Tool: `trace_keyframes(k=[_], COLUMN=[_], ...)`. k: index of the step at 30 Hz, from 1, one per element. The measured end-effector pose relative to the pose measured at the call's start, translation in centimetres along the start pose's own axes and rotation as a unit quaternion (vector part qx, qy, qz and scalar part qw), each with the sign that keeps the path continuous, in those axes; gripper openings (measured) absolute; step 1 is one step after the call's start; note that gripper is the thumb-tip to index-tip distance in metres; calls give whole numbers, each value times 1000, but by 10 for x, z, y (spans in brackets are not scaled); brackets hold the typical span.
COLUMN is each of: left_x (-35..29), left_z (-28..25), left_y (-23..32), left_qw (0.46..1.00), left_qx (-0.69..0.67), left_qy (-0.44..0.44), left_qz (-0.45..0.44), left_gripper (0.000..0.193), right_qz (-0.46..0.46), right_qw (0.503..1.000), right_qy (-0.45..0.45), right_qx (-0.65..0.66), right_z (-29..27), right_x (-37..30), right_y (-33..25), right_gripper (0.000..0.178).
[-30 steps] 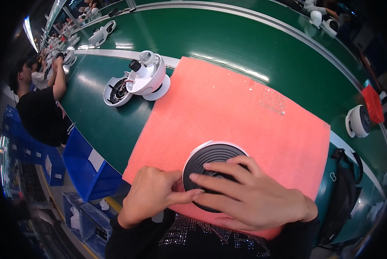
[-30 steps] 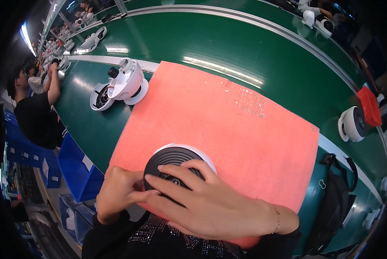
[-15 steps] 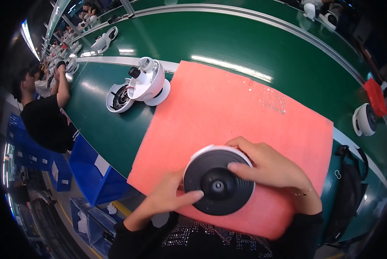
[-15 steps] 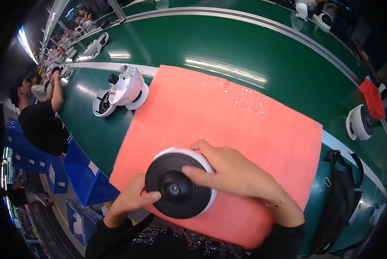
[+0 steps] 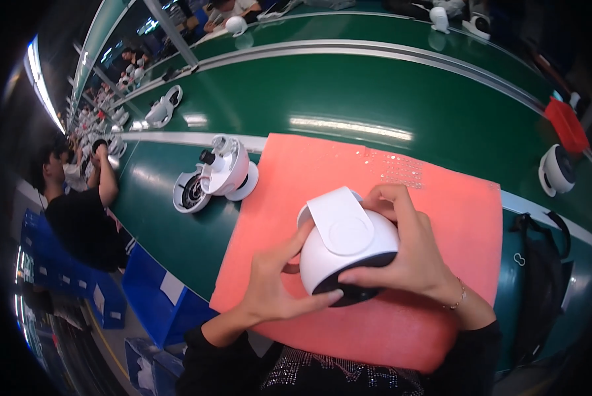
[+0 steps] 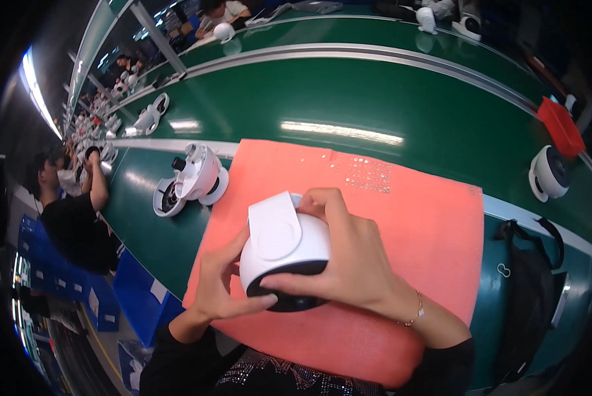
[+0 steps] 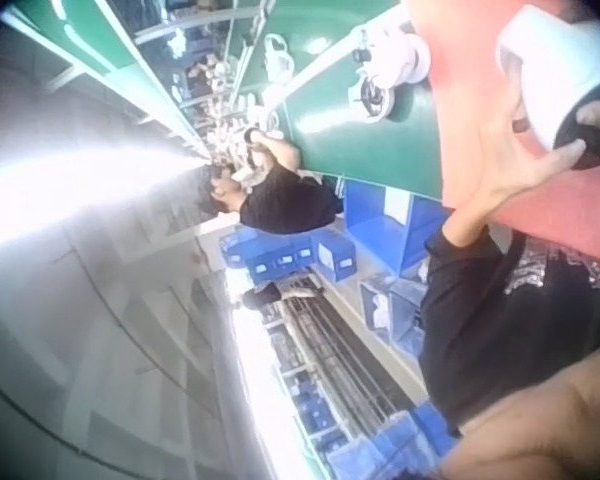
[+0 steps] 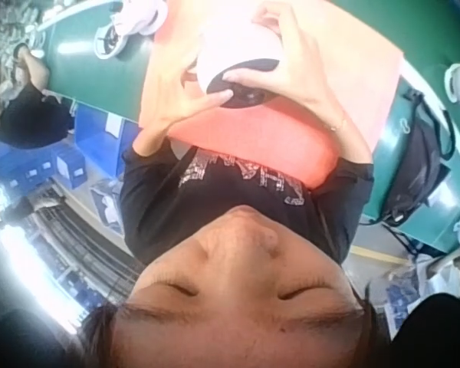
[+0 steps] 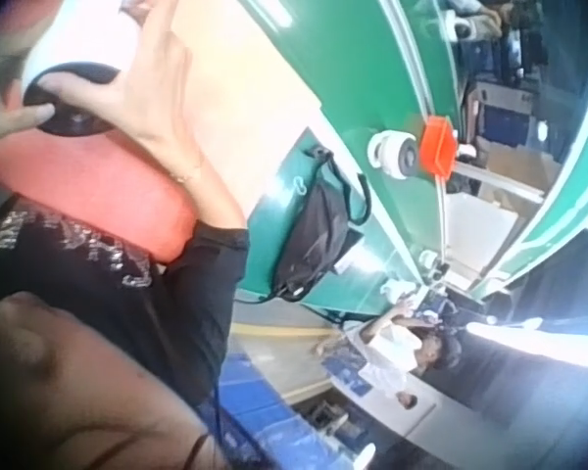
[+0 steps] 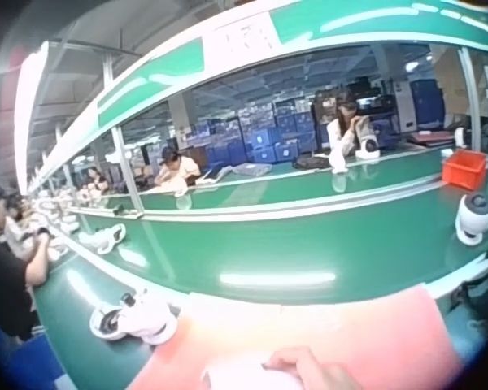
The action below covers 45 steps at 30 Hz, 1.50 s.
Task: Assembling electronic security camera components on a production line.
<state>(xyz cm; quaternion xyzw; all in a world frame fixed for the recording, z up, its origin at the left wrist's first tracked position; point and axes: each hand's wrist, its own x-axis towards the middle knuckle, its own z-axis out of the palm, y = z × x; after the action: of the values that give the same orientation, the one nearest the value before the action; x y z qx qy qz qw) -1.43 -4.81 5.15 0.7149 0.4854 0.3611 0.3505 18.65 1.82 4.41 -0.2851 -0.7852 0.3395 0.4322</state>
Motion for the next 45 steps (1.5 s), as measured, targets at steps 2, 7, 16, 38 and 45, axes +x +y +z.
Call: trace_keyframes(k=[2, 7, 16, 38, 45], left_x=[15, 61, 126, 38, 56], left_z=[4, 11, 92, -24, -50], left_y=[-3, -11, 23, -100, -97], left_qw=[996, 959, 877, 720, 740], left_qx=[-92, -279, -474, -624, -588], left_qy=[14, 22, 45, 295, 300], left_qz=[-8, 33, 65, -61, -133], left_gripper=[88, 76, 85, 53, 45], right_qz=[65, 34, 15, 324, 392], right_qw=[995, 976, 980, 753, 684], right_qy=[3, -1, 84, 333, 348], right_qx=[81, 216, 180, 467, 508], right_z=[-16, -56, -97, -185, -142], right_x=[1, -4, -23, -13, -2], right_y=[-3, -15, 7, 139, 96], right_gripper=[85, 95, 95, 88, 65])
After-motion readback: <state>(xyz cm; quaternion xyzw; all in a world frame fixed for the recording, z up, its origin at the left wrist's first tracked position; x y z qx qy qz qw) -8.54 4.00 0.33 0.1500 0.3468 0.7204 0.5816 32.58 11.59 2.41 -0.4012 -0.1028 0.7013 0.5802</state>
